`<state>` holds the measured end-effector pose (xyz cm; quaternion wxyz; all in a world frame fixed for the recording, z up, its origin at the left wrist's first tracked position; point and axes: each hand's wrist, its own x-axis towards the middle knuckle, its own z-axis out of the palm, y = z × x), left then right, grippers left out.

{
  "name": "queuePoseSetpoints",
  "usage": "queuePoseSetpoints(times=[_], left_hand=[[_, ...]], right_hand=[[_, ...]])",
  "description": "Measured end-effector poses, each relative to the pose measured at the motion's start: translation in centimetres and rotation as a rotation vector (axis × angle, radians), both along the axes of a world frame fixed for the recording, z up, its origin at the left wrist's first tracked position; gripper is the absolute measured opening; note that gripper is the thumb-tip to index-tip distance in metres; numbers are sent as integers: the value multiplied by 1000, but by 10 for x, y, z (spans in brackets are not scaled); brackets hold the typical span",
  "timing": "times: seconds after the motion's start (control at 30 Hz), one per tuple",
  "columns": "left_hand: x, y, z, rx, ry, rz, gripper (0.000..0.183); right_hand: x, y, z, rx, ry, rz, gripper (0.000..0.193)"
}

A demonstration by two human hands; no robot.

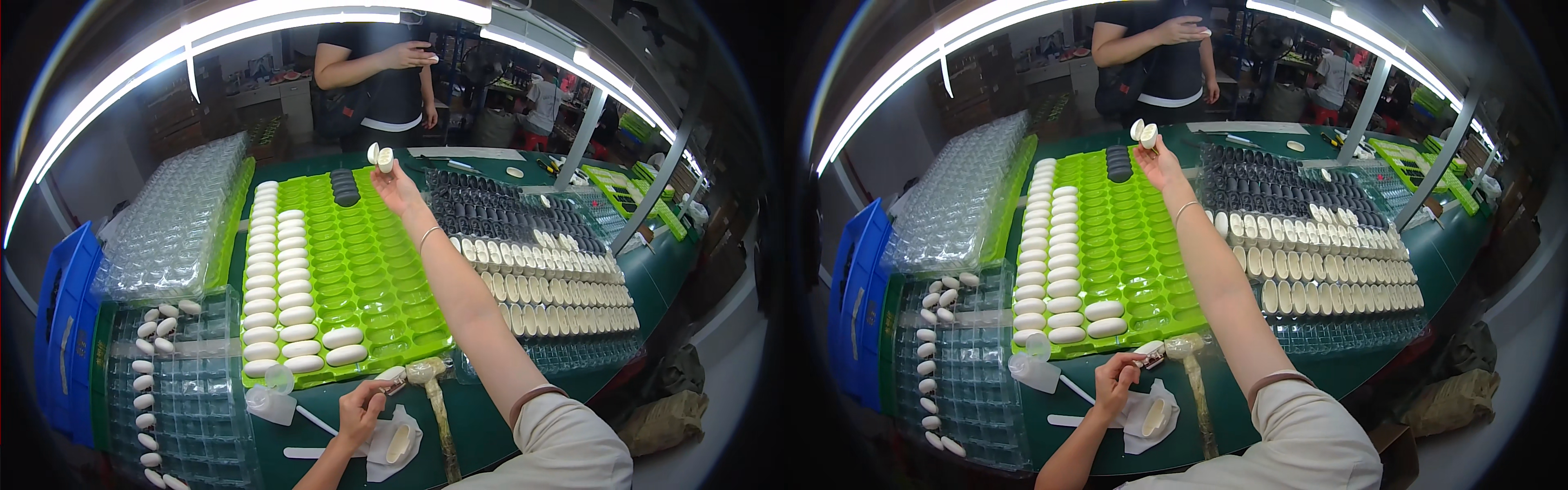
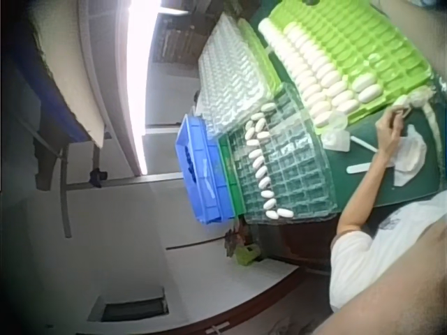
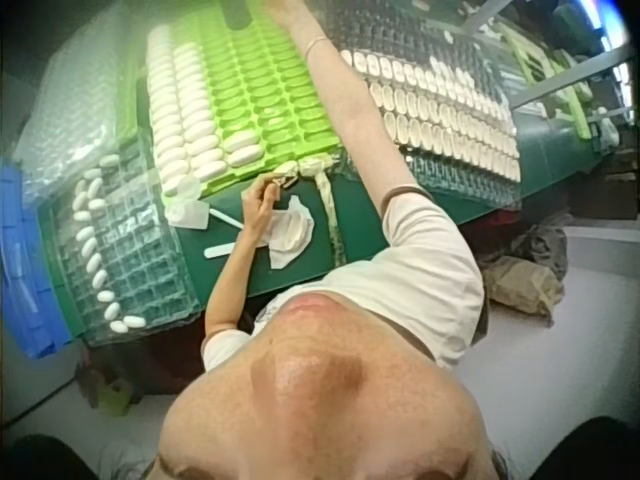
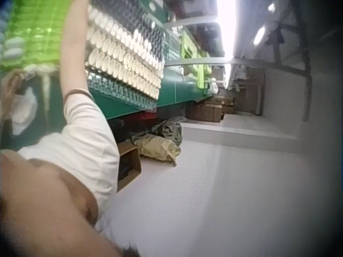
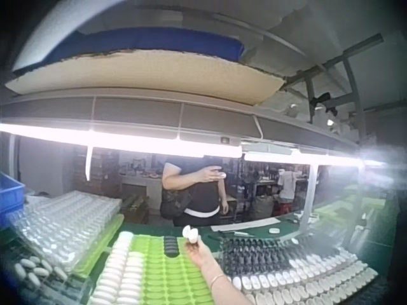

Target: The person assembles white wireless earbud charging cases on a factory workbench. They open the cases, insert internal components, wipe the surfaces with a white cloth, and place the finished units into green plastic trays.

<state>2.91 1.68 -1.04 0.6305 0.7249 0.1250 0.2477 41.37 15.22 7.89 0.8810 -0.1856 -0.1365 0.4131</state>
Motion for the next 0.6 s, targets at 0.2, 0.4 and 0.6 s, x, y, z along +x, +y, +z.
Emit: queuePoseSetpoints(times=[0.2, 0.4, 0.6], left_hand=[[7, -3, 2, 12, -18, 0, 23], [1, -6, 0, -21, -44, 19, 21], [6, -4, 1, 22, -17, 25, 20]], right_hand=[[9, -4, -8, -1, -6, -40, 30], [9, 3, -7, -9, -11, -35, 32], [18, -5, -14, 11, -3, -34, 31]])
